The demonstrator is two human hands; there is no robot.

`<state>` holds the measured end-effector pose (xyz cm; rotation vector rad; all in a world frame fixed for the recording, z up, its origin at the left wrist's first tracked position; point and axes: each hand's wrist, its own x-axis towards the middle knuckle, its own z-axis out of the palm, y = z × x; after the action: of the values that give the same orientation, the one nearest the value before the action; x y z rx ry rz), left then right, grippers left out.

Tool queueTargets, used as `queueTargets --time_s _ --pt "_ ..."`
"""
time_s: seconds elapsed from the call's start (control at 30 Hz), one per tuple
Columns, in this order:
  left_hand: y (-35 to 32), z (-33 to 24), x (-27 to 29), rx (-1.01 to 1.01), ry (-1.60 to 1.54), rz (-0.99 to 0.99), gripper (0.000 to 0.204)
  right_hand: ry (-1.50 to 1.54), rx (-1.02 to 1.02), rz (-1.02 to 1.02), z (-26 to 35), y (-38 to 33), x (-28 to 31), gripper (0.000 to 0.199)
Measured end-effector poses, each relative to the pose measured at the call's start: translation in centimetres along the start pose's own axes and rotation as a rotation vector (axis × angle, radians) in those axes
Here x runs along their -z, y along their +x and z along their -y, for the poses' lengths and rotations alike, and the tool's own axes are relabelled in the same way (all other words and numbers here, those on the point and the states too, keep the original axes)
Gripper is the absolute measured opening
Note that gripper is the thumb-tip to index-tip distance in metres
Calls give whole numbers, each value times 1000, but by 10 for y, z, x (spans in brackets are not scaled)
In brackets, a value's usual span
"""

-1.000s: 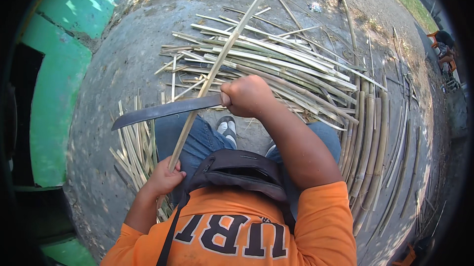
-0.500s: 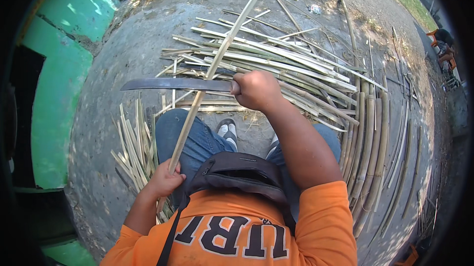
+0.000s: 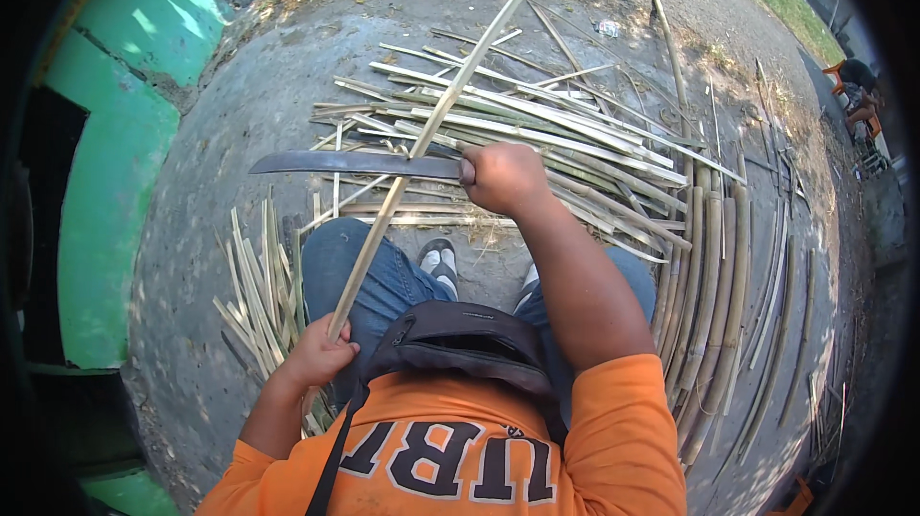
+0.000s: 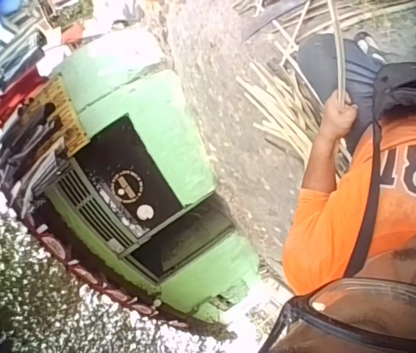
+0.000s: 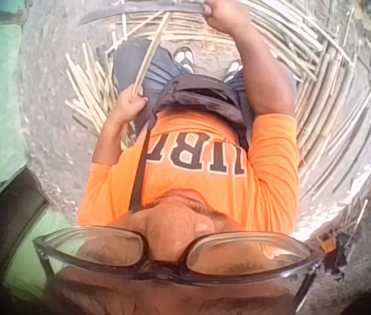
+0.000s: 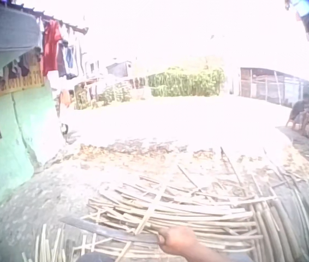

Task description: The person holds a long bamboo strip and uses a machete to shave off thin layers or fibers from its surface, repeating the scraping motion multiple times along the length of the strip.

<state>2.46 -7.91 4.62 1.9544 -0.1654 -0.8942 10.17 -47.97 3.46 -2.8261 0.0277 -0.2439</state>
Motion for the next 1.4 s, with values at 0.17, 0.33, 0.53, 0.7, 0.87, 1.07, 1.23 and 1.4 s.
queueTargets --time_s 0.17,0.33,0.53,0.7,0.87,1.07,1.23,1.4 --pt "0 -4 0 27 -37 0 21 67 149 11 21 -8 12 14" --pt "0 0 0 35 -15 -21 21 -20 358 75 45 -15 -7 12" --pt "0 6 -13 -16 22 -112 20 81 -70 -85 -8 7 -3 17" --pt "-3 -7 -7 18 -18 -70 21 126 7 -70 6 -2 2 14" --pt "0 -1 -5 18 4 -56 21 117 354 -18 37 -10 -6 12" --pt "-4 -3 -3 15 6 -30 20 17 217 -117 15 6 -4 13" --pt "-2 -6 -2 2 48 -33 21 79 -139 -34 -12 3 -2 24" --pt "-3 -6 -1 53 -65 3 22 44 -29 -48 9 -2 3 19"
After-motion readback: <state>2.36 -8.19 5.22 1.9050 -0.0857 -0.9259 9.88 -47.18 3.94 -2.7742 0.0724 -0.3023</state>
